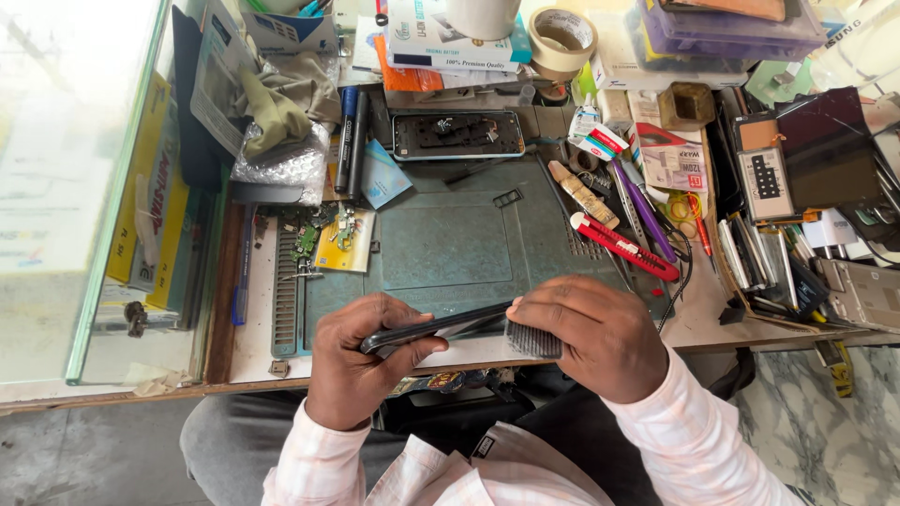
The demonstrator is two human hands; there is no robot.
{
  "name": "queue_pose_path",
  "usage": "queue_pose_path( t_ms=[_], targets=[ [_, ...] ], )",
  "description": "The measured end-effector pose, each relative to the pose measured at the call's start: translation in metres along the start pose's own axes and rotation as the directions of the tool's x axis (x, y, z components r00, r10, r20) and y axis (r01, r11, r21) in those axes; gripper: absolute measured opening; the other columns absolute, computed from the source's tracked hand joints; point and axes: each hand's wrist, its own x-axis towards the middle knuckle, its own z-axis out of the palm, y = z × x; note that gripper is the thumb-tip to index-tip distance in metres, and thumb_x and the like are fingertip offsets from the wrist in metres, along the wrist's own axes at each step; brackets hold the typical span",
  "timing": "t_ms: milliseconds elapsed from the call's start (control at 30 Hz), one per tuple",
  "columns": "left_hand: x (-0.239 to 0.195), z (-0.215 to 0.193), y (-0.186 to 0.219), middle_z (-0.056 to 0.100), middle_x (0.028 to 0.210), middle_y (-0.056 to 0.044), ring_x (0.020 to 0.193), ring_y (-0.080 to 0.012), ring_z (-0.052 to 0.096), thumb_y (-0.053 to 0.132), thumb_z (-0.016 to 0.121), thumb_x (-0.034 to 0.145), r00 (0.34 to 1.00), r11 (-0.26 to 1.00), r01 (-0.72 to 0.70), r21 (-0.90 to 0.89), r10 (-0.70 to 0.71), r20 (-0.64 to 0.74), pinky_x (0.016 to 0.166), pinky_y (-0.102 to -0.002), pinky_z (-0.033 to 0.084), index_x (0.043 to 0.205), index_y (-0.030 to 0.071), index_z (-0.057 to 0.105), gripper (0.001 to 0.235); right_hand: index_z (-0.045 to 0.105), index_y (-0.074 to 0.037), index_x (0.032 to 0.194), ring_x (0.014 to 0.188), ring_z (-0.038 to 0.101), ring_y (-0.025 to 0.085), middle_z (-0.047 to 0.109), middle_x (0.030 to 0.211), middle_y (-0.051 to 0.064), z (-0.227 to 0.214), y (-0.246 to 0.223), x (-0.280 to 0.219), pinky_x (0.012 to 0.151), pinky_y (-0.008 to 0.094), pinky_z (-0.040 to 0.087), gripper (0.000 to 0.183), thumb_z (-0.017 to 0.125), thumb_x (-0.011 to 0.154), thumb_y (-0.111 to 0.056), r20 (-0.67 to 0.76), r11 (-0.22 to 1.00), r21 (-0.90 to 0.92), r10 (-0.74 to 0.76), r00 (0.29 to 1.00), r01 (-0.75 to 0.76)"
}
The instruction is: The person cleans a smartphone screen with a cloth, then uses a SIM ejector tool and a plastic pry tool to remove the SIM tray and separate the back cover. The person then uses a metal spudger to pry open the device and remove the back cover, exposing the internal components.
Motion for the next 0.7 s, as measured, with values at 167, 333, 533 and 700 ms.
queue_pose_path(
  t_ms=[167,333,533,700],
  targets=[
    [-0.002,-0.002,-0.003,0.075,0.079,-0.010,0.071,-0.0154,0.073,0.001,0.091,0.070,0.998,0.998,-0.038,-0.053,0.041,0.043,0.061,-0.028,0.056,0.078,-0.001,0.069,0.023,0.073,-0.007,0.100,0.094,0.075,0.024,0.076,0.098,0.005,-0.001,-0.004,-0.004,0.079,0.035,0.061,0.028,0.078,0.074,0.001,0.003,1.000,-0.014,-0.012,1.000,0.012],
    [0.000,-0.002,-0.003,0.071,0.075,-0.010,0.071,-0.0167,0.073,0.001,0.090,0.069,0.998,0.996,-0.043,-0.074,0.047,0.049,0.061,-0.028,0.058,0.074,-0.002,0.063,0.028,0.075,-0.006,0.103,0.097,0.076,0.024,0.077,0.101,0.005,0.001,-0.007,-0.006,0.079,0.033,0.062,0.038,0.069,0.070,0.011,0.004,0.998,-0.061,-0.034,0.999,0.035],
    [-0.003,-0.003,-0.006,0.067,0.074,-0.009,0.075,-0.0175,0.074,-0.004,0.087,0.071,0.992,0.991,-0.102,-0.091,0.108,0.064,0.069,-0.030,0.063,0.073,0.000,0.060,0.028,0.074,-0.003,0.104,0.100,0.076,0.025,0.076,0.104,0.008,0.002,-0.016,-0.004,0.084,0.034,0.062,0.033,0.071,0.073,0.009,-0.057,0.993,-0.096,-0.067,0.996,0.061],
    [-0.001,-0.001,-0.005,0.063,0.071,-0.008,0.071,-0.0167,0.071,-0.003,0.089,0.071,0.994,0.991,-0.085,-0.098,0.091,0.057,0.071,-0.030,0.064,0.070,0.000,0.053,0.036,0.074,-0.004,0.102,0.091,0.074,0.025,0.073,0.093,0.006,0.001,-0.021,0.005,0.080,0.034,0.062,0.028,0.078,0.075,0.003,-0.002,0.991,-0.095,-0.092,0.996,0.092]
  ],
)
